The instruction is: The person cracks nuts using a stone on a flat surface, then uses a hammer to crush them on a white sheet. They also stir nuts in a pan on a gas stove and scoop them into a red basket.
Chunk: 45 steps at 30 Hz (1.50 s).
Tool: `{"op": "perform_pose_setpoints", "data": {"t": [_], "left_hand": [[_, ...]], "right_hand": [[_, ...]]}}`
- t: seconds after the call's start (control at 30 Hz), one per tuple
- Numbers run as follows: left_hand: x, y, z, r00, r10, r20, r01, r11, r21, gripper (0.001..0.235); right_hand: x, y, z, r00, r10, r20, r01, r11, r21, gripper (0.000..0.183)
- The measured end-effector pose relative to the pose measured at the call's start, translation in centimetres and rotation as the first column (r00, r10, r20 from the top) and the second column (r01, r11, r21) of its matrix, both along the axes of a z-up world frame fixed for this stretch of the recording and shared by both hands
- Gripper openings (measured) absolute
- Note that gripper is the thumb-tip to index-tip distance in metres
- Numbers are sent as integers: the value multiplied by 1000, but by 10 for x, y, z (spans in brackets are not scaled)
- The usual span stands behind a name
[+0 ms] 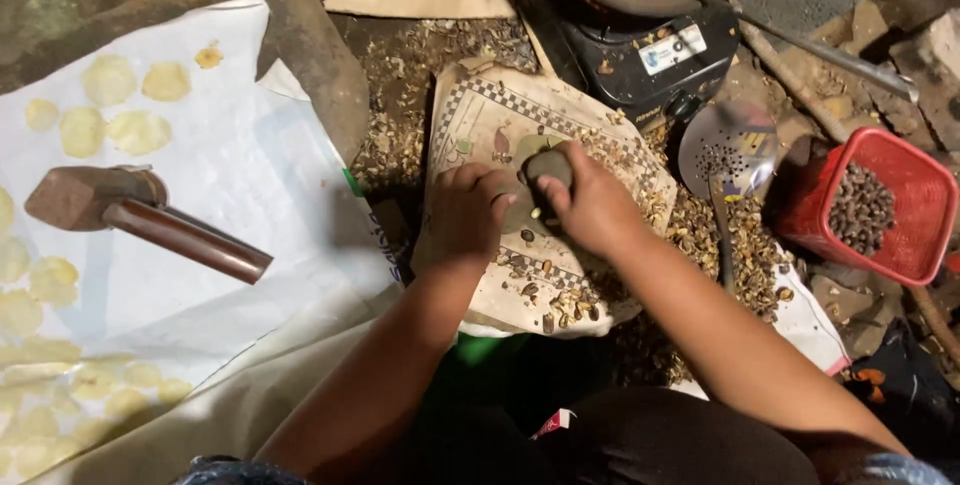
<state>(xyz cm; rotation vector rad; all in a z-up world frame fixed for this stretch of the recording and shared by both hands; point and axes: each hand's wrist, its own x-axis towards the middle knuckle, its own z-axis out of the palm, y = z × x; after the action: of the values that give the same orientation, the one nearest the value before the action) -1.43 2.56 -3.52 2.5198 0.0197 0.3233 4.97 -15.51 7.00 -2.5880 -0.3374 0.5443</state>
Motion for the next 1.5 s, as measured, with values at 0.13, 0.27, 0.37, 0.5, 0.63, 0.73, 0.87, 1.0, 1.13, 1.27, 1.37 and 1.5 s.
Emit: {"op": "perform_pose_setpoints", "data": {"t": [0.13,0.27,0.37,0.5,0.63,0.73,0.87,1.0,1.13,1.27,1.37,1.5], "left_hand": [[11,-4,12,999,33,-30,-32,999,22,29],[11,-8,25,998,39,-54,-35,997,68,34],[12,-11,22,1000,19,-5,-19,994,107,42],[13,-8,23,999,15,47,-19,996,85,26],[10,-9,33,999,21,36,-23,998,63,21],[12,-8,30,1000,9,14,-9,998,56,18],[14,-10,26,1000,7,14,-8,999,42,18],[13,-8,25,998,58,13,-58,998,-34,22],[19,-8,26,995,87,55,-78,986,-148,20],[12,-10,28,999,45,-19,-46,996,-78,20],[17,-8,18,999,32,-8,-32,996,-77,20],[-4,5,16,998,45,32,-47,997,57,34]], "right_hand": [[18,1,1,993,-20,-118,10,996,-87,48],[10,3,1,991,-40,-129,29,996,-87,50],[4,1,1,990,-76,-116,67,994,-82,49],[-3,8,21,970,-162,-181,154,986,-59,50],[-3,-2,13,972,-156,-176,139,984,-109,51],[-6,10,39,988,-135,-68,128,986,-107,50],[-3,2,-3,984,-95,-150,69,983,-168,49],[10,12,13,984,108,-144,-147,945,-292,47],[2,21,35,921,382,-72,-372,813,-448,48],[-7,9,51,958,249,-142,-283,904,-322,47],[-4,7,37,986,140,-87,-162,919,-359,50],[-15,12,10,958,265,110,-245,954,-171,50]]}}
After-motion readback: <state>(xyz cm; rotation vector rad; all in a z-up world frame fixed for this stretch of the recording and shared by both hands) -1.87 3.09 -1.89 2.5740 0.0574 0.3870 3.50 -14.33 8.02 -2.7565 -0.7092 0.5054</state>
